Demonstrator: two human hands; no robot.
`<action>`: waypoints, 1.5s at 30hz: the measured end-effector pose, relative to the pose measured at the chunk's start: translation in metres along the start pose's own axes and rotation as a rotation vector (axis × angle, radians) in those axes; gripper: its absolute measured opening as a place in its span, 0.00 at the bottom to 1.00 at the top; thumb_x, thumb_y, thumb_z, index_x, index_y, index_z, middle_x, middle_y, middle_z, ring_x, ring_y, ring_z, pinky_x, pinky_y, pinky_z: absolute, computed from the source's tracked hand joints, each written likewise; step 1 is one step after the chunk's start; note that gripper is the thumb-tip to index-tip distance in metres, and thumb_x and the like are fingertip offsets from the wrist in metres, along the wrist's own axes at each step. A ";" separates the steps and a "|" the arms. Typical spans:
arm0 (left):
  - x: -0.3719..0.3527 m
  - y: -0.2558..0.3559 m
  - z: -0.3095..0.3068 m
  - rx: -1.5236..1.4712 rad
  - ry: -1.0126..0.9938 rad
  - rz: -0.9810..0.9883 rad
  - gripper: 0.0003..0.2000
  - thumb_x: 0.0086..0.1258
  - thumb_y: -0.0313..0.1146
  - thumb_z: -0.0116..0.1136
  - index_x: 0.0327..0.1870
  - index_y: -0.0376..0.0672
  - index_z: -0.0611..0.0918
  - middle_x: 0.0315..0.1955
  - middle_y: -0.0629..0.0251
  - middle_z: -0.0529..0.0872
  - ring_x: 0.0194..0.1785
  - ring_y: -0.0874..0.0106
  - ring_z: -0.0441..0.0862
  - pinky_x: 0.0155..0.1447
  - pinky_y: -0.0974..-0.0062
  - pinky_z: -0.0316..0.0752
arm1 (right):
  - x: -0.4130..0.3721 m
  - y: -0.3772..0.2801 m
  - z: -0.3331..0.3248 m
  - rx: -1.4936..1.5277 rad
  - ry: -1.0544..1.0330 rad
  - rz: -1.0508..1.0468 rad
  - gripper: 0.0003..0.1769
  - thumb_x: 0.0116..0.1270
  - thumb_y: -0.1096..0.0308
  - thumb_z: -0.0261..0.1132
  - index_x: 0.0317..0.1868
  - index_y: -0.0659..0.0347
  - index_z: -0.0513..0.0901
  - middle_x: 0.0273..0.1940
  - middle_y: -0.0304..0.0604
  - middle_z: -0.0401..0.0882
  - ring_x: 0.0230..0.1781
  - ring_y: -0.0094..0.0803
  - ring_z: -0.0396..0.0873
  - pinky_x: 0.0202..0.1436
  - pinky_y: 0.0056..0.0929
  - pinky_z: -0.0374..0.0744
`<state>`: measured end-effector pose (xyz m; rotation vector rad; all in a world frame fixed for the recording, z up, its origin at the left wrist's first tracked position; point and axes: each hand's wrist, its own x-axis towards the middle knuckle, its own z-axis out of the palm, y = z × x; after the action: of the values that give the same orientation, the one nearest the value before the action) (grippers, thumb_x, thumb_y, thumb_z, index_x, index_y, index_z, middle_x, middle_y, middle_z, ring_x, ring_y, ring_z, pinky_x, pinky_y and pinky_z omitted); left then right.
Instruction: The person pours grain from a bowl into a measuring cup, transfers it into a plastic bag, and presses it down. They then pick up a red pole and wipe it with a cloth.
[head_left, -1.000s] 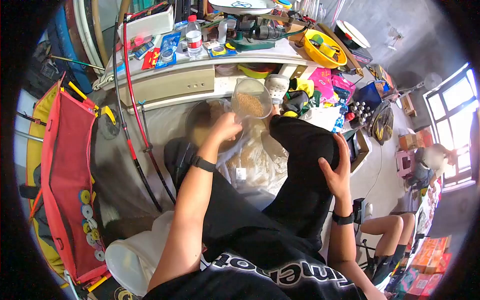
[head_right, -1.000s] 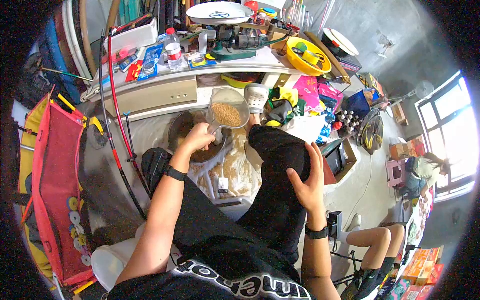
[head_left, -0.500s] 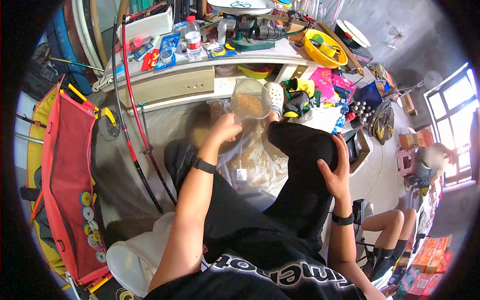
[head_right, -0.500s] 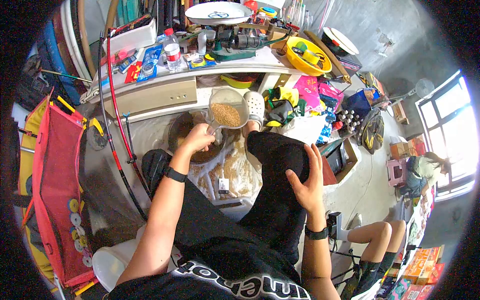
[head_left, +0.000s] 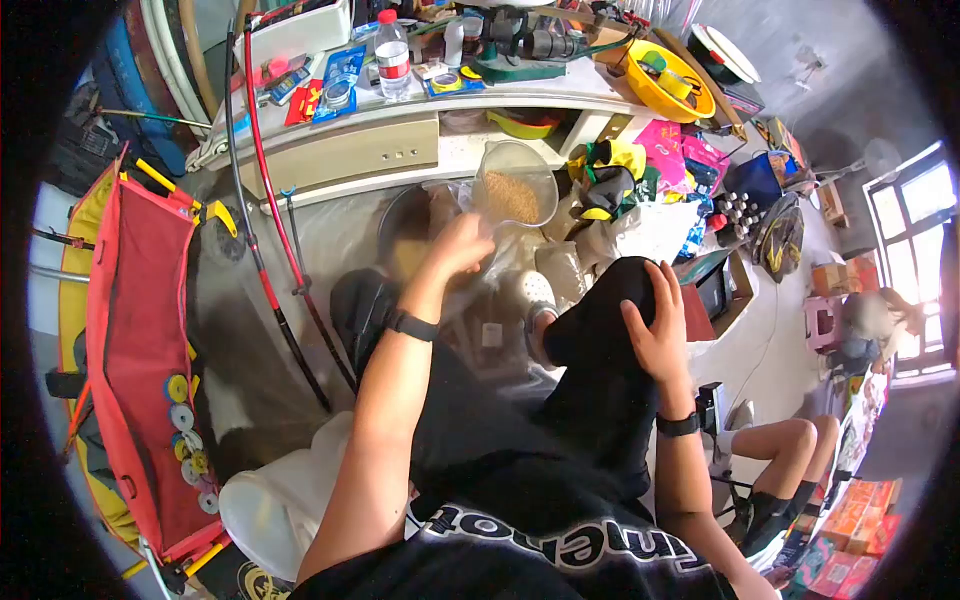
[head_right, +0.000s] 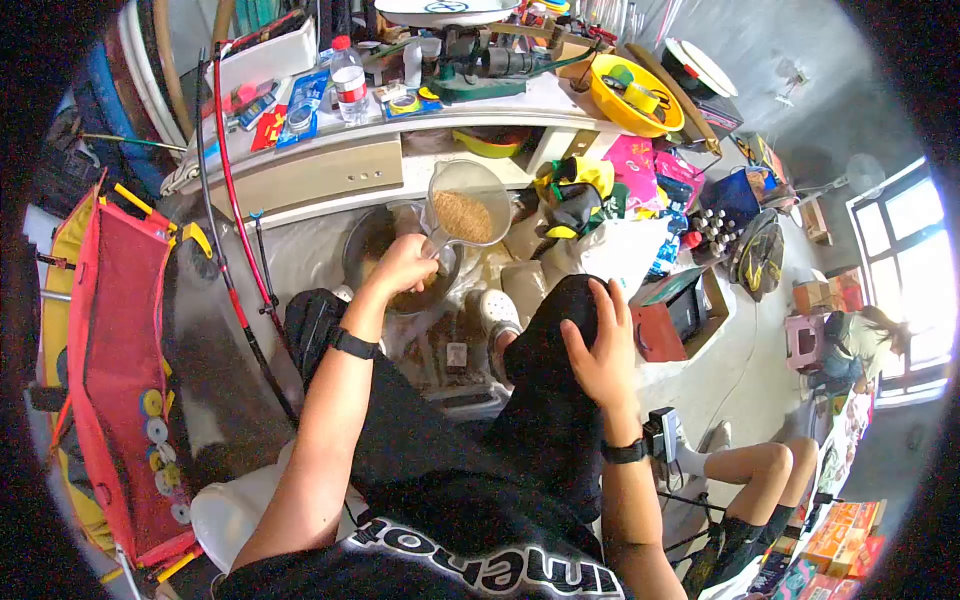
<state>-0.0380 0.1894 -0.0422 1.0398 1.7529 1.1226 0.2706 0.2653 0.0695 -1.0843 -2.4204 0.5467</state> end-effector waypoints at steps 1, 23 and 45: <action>-0.001 0.003 -0.001 0.000 0.001 -0.006 0.06 0.53 0.28 0.56 0.28 0.37 0.74 0.16 0.67 0.76 0.13 0.74 0.75 0.17 0.75 0.70 | 0.002 0.004 0.007 -0.032 0.001 -0.018 0.32 0.59 0.64 0.65 0.64 0.62 0.67 0.67 0.62 0.58 0.66 0.57 0.60 0.67 0.43 0.63; 0.012 0.002 -0.001 0.062 0.003 -0.124 0.07 0.53 0.27 0.56 0.32 0.37 0.75 0.17 0.69 0.75 0.14 0.76 0.74 0.17 0.76 0.69 | 0.037 0.021 0.061 0.073 -0.111 0.010 0.29 0.55 0.63 0.65 0.58 0.61 0.72 0.62 0.59 0.66 0.62 0.55 0.65 0.65 0.43 0.65; 0.009 -0.001 0.003 0.035 0.035 -0.051 0.08 0.53 0.27 0.57 0.33 0.35 0.75 0.18 0.67 0.75 0.14 0.75 0.74 0.19 0.75 0.71 | 0.044 0.036 0.069 0.122 -0.113 0.004 0.28 0.55 0.63 0.65 0.57 0.61 0.73 0.61 0.58 0.67 0.61 0.54 0.67 0.64 0.42 0.67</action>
<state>-0.0389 0.1985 -0.0453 0.9963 1.8231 1.0880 0.2292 0.3089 0.0034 -1.0333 -2.4442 0.7659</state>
